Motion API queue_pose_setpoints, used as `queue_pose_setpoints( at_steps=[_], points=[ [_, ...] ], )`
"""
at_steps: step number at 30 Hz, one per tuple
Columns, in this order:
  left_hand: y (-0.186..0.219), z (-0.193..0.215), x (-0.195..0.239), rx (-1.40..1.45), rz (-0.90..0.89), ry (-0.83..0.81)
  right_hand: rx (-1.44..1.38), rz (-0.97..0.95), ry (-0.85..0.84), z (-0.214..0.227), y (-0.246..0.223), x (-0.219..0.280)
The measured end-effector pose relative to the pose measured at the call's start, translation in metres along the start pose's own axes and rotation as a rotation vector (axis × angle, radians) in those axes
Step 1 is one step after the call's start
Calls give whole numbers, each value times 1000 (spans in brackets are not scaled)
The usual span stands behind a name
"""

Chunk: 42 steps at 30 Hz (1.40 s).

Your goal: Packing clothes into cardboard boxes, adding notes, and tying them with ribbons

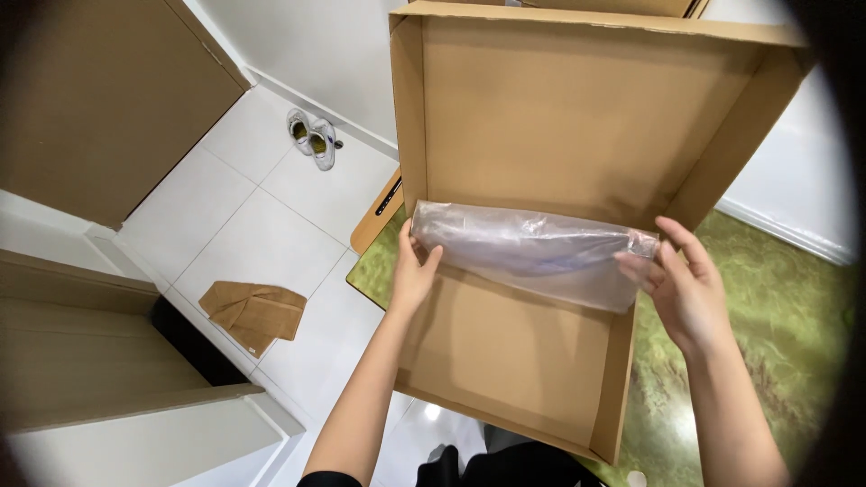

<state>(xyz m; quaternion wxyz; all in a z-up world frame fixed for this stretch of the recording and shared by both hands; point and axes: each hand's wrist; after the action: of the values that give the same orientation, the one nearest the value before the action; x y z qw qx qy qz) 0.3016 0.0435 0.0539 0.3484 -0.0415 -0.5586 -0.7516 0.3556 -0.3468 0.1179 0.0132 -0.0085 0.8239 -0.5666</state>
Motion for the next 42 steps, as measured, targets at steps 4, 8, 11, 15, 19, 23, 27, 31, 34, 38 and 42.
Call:
queue_pose_setpoints(
  at_steps=[4,8,11,15,19,23,27,31,34,38,42],
  points=[
    [-1,3,-1,-89,61,188,23,49,-171,-3,-13,22],
    [7,29,30,-56,-41,176,146,-8,-91,-10,-18,53],
    [-2,54,50,25,-103,110,114,32,-72,-5,-9,85],
    [-8,92,83,212,-57,-58,49,98,-40,-6,8,143],
    [-33,129,112,230,-11,-212,115,74,134,-43,2,225],
    [-97,148,127,276,115,-376,175,11,299,-45,31,306],
    [-172,163,147,246,201,-492,294,-202,481,-64,50,381],
    [-231,174,172,137,281,-477,316,-216,555,-50,100,438],
    [-260,175,192,212,273,-525,303,-282,678,-35,143,461],
    [-289,161,208,241,298,-560,-25,-272,595,-74,172,479],
    [-276,160,240,185,275,-555,30,-315,454,-167,180,486]
  ],
)
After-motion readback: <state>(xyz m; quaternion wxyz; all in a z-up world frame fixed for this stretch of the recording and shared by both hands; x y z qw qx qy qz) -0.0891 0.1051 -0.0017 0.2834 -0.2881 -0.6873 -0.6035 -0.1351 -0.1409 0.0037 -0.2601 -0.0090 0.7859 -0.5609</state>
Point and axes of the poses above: each hand's wrist, its own x-axis away from the middle knuckle, its own z-axis out of the back of the hand, y = z × x, and after that the axes turned 13 degrees about z, right-handed
